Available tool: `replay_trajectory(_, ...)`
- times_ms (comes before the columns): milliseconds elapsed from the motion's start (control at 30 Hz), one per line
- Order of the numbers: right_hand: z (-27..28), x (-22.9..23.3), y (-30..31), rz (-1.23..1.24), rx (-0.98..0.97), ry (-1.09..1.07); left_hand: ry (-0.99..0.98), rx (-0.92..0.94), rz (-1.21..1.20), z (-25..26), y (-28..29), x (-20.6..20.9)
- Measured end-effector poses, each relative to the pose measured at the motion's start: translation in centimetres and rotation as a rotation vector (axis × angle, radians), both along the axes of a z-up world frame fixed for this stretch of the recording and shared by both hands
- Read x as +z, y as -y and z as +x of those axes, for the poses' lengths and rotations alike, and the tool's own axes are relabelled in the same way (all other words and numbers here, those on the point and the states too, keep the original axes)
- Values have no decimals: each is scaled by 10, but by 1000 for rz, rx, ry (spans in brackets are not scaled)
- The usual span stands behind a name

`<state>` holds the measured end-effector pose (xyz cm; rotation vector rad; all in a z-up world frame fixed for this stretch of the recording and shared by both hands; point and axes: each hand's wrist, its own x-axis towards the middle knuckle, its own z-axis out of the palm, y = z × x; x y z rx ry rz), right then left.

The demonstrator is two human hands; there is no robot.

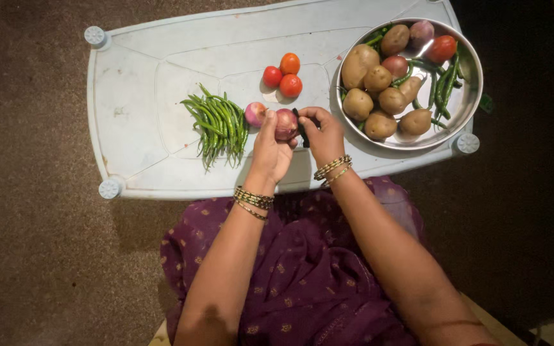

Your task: The person peels an onion and then a potato using a small knife while seated at a low table. The peeled skins are discarded onto the table surface.

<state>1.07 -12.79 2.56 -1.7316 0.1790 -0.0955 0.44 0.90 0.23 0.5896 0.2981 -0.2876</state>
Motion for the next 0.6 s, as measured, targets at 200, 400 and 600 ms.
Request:
replay_trajectory(200,3,-7,-1,156,-18,-124,-40,-52,194,1,1,8)
replay_trajectory(400,-11,30,-10,-483,70,397,16,-93,482,-2,6,4)
replay_trajectory(600,-16,37,-14,-572,116,522,-25,-82,432,-5,9,-1)
